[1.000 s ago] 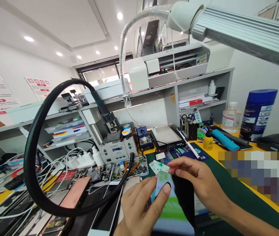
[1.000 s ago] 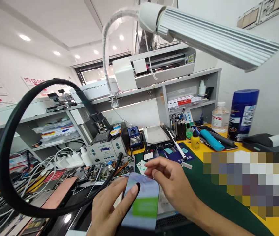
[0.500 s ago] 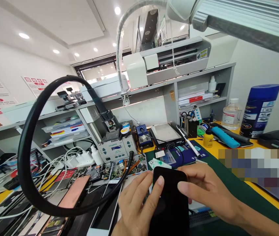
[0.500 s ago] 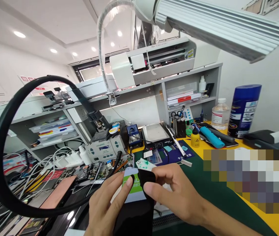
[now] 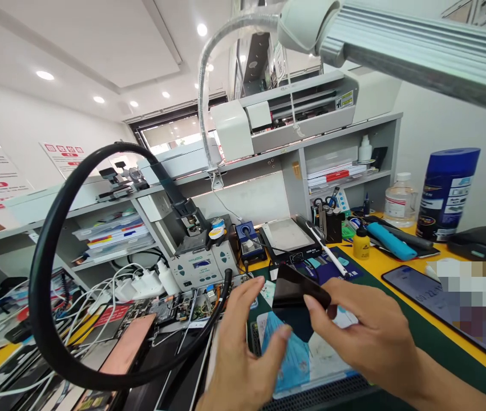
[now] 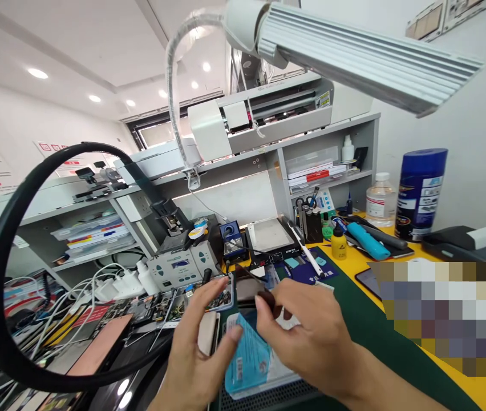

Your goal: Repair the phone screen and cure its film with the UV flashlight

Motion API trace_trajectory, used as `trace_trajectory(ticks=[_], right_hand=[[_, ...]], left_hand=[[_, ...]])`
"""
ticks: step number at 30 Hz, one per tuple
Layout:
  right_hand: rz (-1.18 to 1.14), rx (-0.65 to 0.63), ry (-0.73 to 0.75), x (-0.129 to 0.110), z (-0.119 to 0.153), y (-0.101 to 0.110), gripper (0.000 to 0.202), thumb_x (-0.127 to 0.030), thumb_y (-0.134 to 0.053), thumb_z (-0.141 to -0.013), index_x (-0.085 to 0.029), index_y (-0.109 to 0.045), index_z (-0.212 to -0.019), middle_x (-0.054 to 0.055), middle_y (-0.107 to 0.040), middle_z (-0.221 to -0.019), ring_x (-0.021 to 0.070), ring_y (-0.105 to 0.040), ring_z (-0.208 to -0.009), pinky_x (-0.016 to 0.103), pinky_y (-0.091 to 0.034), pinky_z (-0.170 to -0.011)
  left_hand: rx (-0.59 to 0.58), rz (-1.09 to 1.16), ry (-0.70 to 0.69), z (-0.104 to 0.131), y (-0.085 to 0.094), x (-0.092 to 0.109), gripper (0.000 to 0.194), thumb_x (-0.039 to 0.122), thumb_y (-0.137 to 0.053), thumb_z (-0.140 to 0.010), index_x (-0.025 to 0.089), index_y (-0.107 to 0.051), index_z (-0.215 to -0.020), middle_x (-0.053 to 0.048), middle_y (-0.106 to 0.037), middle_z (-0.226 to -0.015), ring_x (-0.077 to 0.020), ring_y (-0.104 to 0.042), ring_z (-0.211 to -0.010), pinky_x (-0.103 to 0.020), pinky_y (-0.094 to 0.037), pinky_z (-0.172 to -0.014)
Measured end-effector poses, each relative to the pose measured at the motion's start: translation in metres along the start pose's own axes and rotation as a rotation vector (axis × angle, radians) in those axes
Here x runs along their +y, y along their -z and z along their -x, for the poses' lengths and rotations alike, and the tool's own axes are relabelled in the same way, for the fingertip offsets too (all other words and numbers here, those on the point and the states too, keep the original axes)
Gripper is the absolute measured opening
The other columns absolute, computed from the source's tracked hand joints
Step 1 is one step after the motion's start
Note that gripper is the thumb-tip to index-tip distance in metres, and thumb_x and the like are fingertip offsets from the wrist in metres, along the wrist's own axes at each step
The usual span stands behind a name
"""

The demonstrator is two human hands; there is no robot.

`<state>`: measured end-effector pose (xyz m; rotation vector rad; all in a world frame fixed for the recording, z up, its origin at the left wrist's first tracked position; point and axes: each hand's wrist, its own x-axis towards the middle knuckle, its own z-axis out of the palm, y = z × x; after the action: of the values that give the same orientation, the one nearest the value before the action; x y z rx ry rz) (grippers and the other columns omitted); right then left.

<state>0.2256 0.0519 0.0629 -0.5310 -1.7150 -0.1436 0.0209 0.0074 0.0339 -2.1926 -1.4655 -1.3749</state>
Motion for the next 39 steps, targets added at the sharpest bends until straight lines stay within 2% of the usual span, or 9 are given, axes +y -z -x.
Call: trace_trajectory(ticks=[3, 7, 11, 15, 20, 24, 32, 35, 39], right_hand=[[-0.018, 0.000, 0.084, -0.005, 0.004, -0.007, 0.018, -0.007, -0.065, -0.083, -0.023, -0.057, -0.077, -0.001, -0.065, -0.062, 0.0138, -0.061, -0.053, 0.026, -0.048, -0.052], [-0.066, -0.076, 0.105, -0.010, 0.010, -0.009, 0.017, -0.005, -0.066, -0.081, -0.022, -0.060, -0.084, 0.001, -0.070, -0.067, 0.0164, -0.067, -0.057, 0.028, -0.053, -0.057], [-0.235, -0.110, 0.057, -0.010, 0.015, -0.001, 0.015, -0.023, -0.066, -0.083, -0.020, -0.064, -0.097, 0.005, -0.073, -0.080, 0.0209, -0.073, -0.071, 0.031, -0.056, -0.065], [-0.252, -0.047, -0.096, -0.005, 0.015, 0.005, 0.025, -0.009, -0.063, -0.083, -0.019, -0.062, -0.105, 0.007, -0.070, -0.089, 0.0199, -0.068, -0.077, 0.032, -0.055, -0.066], [-0.159, -0.122, 0.075, 0.004, 0.008, 0.005, 0.047, -0.001, -0.063, -0.085, -0.013, -0.058, -0.130, 0.016, -0.066, -0.122, 0.0217, -0.066, -0.110, 0.032, -0.057, -0.089], [-0.110, -0.152, 0.181, 0.006, 0.010, 0.003, 0.041, -0.001, -0.063, -0.088, -0.014, -0.062, -0.127, 0.017, -0.063, -0.130, 0.0193, -0.066, -0.111, 0.029, -0.058, -0.086], [-0.078, -0.084, 0.266, 0.006, 0.008, 0.008, 0.021, -0.001, -0.062, -0.086, -0.013, -0.073, -0.099, 0.012, -0.067, -0.107, 0.0146, -0.064, -0.100, 0.024, -0.055, -0.085], [-0.084, -0.084, 0.288, 0.005, 0.008, 0.009, 0.018, -0.001, -0.062, -0.085, -0.013, -0.072, -0.096, 0.011, -0.066, -0.103, 0.0139, -0.064, -0.099, 0.023, -0.054, -0.086], [-0.084, -0.095, 0.302, 0.004, 0.008, 0.008, 0.017, -0.003, -0.063, -0.084, -0.013, -0.070, -0.096, 0.011, -0.065, -0.104, 0.0153, -0.064, -0.099, 0.025, -0.054, -0.086]], left_hand=[[-0.031, 0.048, 0.008, 0.006, -0.012, 0.015, 0.079, 0.028, -0.073, -0.081, 0.018, -0.036, -0.150, -0.017, -0.058, -0.140, -0.0280, -0.060, -0.129, -0.043, -0.055, -0.106], [-0.003, 0.148, 0.017, 0.011, -0.021, 0.018, 0.077, 0.019, -0.068, -0.083, 0.020, -0.032, -0.151, -0.016, -0.062, -0.135, -0.0246, -0.065, -0.122, -0.040, -0.057, -0.102], [-0.204, 0.512, 0.192, 0.010, -0.006, 0.013, 0.077, 0.020, -0.072, -0.081, 0.027, -0.036, -0.150, -0.012, -0.054, -0.145, -0.0247, -0.062, -0.126, -0.039, -0.052, -0.108], [-0.396, 0.823, 0.274, 0.003, 0.013, 0.012, 0.071, 0.045, -0.071, -0.085, 0.024, -0.045, -0.147, -0.013, -0.057, -0.134, -0.0280, -0.062, -0.122, -0.043, -0.052, -0.107], [-0.524, 0.905, 0.292, 0.002, 0.021, 0.011, 0.075, 0.059, -0.065, -0.086, 0.020, -0.048, -0.147, -0.018, -0.054, -0.142, -0.0361, -0.059, -0.128, -0.054, -0.048, -0.110], [-0.569, 0.984, 0.352, 0.008, 0.020, 0.006, 0.080, 0.054, -0.073, -0.079, 0.022, -0.048, -0.148, -0.014, -0.045, -0.154, -0.0409, -0.049, -0.139, -0.061, -0.036, -0.118], [-0.643, 1.191, 0.470, 0.024, 0.017, -0.014, 0.089, 0.023, -0.083, -0.067, 0.034, -0.048, -0.149, -0.003, -0.037, -0.162, -0.0381, -0.021, -0.154, -0.054, -0.023, -0.125], [-0.669, 1.169, 0.484, 0.028, 0.019, -0.022, 0.091, 0.022, -0.083, -0.066, 0.036, -0.048, -0.148, -0.002, -0.034, -0.164, -0.0386, -0.023, -0.153, -0.056, -0.018, -0.125], [-0.714, 1.097, 0.496, 0.019, 0.021, -0.019, 0.094, 0.026, -0.085, -0.058, 0.029, -0.051, -0.146, -0.008, -0.041, -0.158, -0.0446, -0.039, -0.143, -0.061, -0.024, -0.121]])
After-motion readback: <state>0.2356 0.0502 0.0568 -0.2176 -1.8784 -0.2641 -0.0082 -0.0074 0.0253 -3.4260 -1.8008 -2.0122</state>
